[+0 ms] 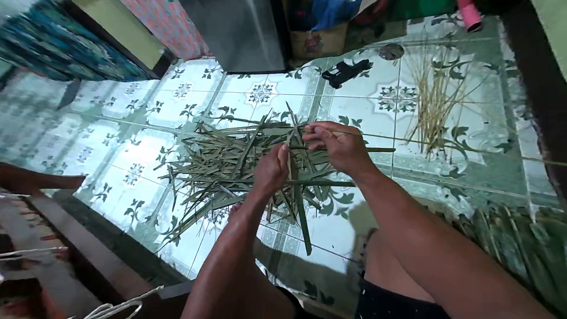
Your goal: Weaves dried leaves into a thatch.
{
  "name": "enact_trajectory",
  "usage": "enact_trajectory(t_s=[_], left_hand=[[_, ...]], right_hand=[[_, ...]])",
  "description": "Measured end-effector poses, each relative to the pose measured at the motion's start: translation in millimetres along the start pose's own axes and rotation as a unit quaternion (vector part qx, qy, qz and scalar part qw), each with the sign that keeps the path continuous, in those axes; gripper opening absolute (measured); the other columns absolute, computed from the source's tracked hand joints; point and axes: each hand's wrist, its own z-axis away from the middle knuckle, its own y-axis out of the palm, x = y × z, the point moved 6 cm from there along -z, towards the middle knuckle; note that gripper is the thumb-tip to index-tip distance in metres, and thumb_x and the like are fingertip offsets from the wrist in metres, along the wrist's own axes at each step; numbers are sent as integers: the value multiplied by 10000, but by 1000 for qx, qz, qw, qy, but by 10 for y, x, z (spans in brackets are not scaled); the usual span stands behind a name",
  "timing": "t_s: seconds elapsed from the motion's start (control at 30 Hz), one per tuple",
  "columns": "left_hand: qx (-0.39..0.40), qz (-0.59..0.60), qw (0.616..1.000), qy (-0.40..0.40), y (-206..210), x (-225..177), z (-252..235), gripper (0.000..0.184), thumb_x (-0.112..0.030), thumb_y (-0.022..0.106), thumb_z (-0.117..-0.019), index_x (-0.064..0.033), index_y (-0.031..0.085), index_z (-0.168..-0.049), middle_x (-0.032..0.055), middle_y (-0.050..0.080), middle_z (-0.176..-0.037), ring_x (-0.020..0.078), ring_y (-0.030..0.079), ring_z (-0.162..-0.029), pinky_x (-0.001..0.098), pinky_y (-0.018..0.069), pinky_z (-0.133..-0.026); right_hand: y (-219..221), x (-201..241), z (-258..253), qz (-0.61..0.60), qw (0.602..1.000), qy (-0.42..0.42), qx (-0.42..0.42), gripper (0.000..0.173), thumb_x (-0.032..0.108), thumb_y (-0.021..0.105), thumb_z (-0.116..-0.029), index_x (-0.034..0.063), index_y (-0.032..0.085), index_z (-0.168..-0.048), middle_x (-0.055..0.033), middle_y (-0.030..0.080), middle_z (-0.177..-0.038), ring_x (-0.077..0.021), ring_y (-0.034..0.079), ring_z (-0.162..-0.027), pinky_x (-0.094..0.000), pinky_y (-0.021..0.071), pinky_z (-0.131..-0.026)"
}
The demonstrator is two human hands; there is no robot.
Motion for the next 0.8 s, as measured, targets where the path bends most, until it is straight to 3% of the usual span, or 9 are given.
enact_trajectory(t_s=[0.1,0.2,0.37,0.5,0.63,0.8], left_hand=[[7,-49,998,-46,-8,82,-45,573,-449,210,-1109,-80,614,-1277,175,699,-882,381,695,-851,608,547,-749],[-2,-42,999,-22,-21,-59,-37,539,-416,240,-1109,-63,632,-1221,164,695,-836,373,701,-812,589,553,-709],[68,-18,990,-121,105,457,-56,637,-476,171,-1104,-63,624,-1278,222,699,-1098,413,675,-1058,640,528,-863],[87,9,992,-96,31,302,72,585,-445,210,-1115,-55,618,-1270,211,702,-1029,394,686,-1000,611,539,-841],[110,-59,977,-171,87,873,21,637,-511,195,-1096,-93,623,-1315,210,685,-1204,406,651,-1150,648,513,-911],[132,-123,968,-173,282,927,-39,651,-529,181,-1088,-96,611,-1314,208,670,-1245,410,639,-1181,657,510,-912]], right_hand=[[179,-91,-25,23,1000,15,8,303,181,468,-1095,33,681,-1252,-68,755,-1092,-123,744,-838,-319,637,-774],[260,-112,-48,43,999,6,0,305,183,460,-1094,29,677,-1244,-74,748,-1073,-126,742,-874,-334,634,-814],[243,-106,-12,54,998,-7,5,309,173,455,-1091,-8,673,-1213,-78,747,-1087,-129,751,-921,-328,642,-856],[283,-97,14,55,998,-8,14,309,175,454,-1088,-10,679,-1189,-70,755,-1057,-121,753,-904,-320,642,-846],[272,-97,78,97,995,5,27,322,189,457,-1087,-19,688,-1173,-83,756,-1006,-112,747,-874,-312,632,-832],[308,-204,194,137,990,2,35,310,184,479,-1080,-12,710,-1144,-82,763,-986,-100,745,-868,-292,622,-832]])
